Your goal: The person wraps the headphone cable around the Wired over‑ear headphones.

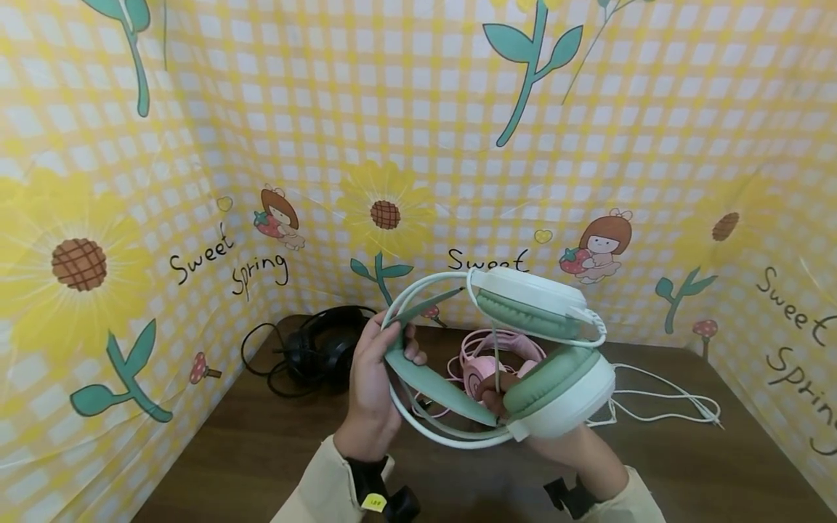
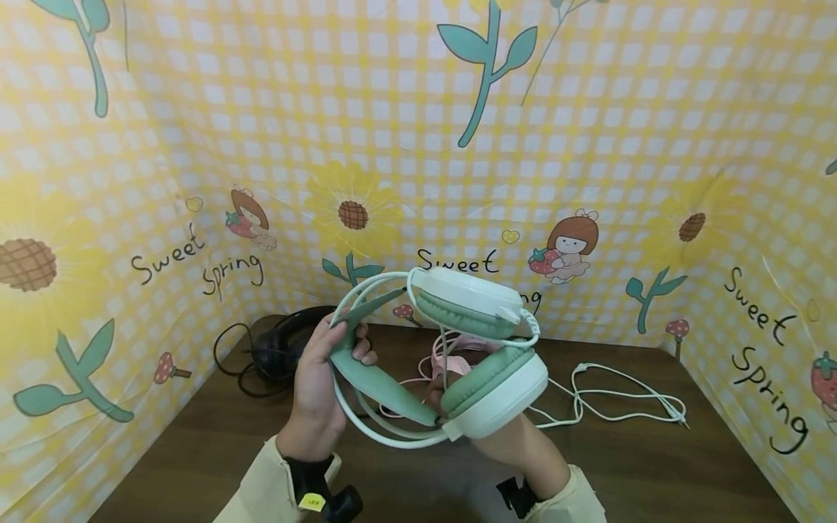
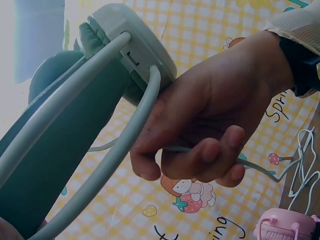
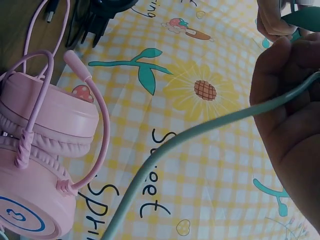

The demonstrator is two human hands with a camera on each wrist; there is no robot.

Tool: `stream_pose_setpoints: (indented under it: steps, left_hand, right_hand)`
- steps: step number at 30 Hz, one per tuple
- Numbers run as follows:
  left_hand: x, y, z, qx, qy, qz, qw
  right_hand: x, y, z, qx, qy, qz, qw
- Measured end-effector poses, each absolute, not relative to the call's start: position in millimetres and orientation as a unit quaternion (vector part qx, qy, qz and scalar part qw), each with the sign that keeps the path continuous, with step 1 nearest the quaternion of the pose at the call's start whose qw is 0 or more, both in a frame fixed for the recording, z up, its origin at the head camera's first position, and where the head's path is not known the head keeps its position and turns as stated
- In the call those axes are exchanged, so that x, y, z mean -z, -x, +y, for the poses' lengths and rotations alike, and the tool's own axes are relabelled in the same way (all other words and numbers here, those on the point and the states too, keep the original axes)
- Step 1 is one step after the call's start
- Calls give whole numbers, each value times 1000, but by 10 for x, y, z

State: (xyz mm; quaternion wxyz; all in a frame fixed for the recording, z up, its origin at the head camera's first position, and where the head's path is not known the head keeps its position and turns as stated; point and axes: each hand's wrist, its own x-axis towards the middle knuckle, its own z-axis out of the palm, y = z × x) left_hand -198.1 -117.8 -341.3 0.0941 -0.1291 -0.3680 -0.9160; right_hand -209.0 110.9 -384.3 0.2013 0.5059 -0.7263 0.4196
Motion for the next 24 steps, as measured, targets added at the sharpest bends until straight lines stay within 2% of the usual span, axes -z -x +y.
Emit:
stream_pose_setpoints:
  steps: [2,4,6,8,24]
  left_hand:
    - [3409,1997,-1182,916,124,-367,106]
    - [3406,2009,-1190,915,117,-368,120]
    - [3405,2022,-1203,913,111,-369,132]
    - [3403,2035,-1218,914,107,-366,139]
    - [3371,2101,-1371,889,99,-391,215]
  right_hand:
    - [3833,2106,1084,-407,-491,-755,152]
    - [3837,2079,1092,-387,-472,-780,137]
    - [3835,2032,1100,-403,-448,-794,79]
    - [3825,2010,1096,-413,-433,-799,54]
    - [3761,2056,1089,-372,-416,-830,-2]
